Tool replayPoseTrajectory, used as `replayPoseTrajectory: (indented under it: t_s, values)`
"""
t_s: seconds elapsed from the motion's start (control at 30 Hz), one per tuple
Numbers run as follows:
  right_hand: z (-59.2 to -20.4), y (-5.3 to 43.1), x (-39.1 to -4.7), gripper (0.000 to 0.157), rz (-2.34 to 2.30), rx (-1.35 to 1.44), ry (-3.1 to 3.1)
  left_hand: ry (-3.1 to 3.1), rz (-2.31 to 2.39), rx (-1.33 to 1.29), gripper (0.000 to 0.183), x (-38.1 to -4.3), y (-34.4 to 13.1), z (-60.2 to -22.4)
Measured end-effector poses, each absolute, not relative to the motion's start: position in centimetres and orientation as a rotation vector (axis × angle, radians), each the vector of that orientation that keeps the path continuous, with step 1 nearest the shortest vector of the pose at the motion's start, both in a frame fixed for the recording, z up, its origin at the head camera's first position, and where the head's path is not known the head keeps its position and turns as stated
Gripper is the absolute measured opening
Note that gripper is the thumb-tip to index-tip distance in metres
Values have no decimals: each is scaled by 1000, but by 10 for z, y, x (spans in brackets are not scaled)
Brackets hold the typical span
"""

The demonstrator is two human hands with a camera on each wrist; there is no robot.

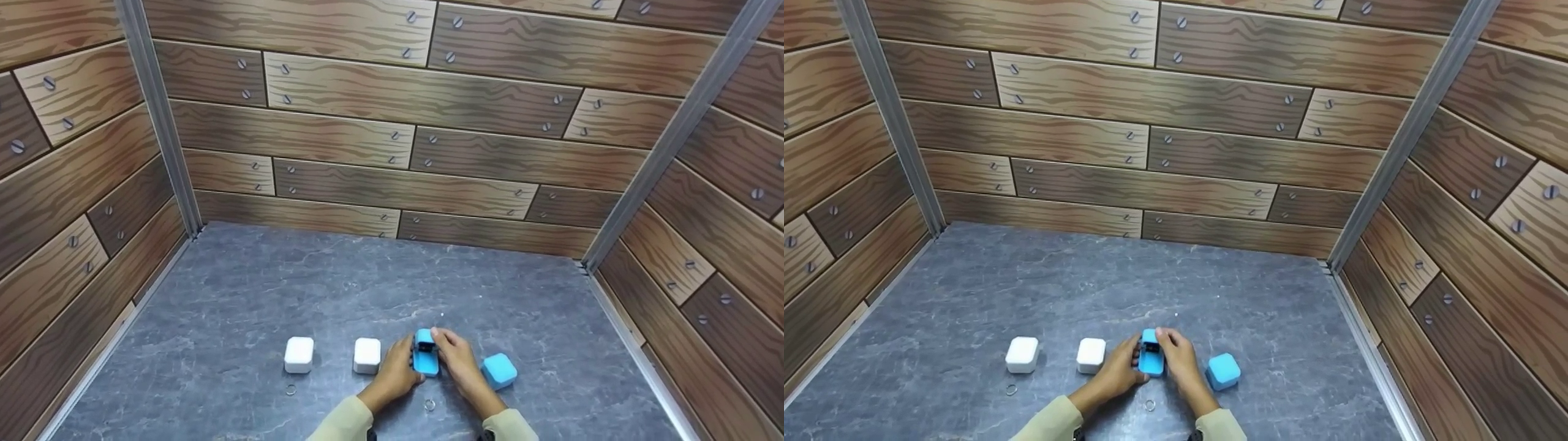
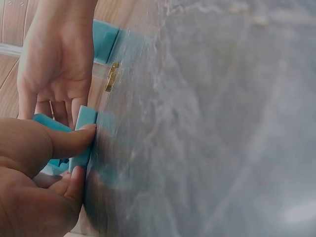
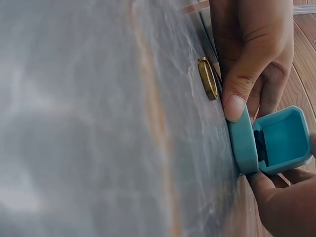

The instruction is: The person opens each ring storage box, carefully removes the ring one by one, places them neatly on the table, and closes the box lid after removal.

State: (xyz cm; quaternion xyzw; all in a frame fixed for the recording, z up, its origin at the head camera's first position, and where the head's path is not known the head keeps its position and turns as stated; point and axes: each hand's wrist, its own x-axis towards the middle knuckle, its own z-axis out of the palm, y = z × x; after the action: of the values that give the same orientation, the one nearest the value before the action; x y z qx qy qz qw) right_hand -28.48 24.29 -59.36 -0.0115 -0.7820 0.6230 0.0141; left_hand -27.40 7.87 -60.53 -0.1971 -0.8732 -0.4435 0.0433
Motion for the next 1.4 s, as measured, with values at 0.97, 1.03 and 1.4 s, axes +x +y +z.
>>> replayPoseTrajectory:
  t_s: [0.97, 1.03, 1.4]
  values:
    - [-594, 248, -271, 39, 1789, 262, -2564, -2671, -1336, -605, 76, -273, 81, -604]
    - [-594, 249, -269, 40, 1781, 286, -2595, -2681, -1321, -603, 75, -274, 81, -604]
    - [-597, 251, -263, 45, 1744, 378, -2656, -2687, -1310, -613, 64, -272, 83, -604]
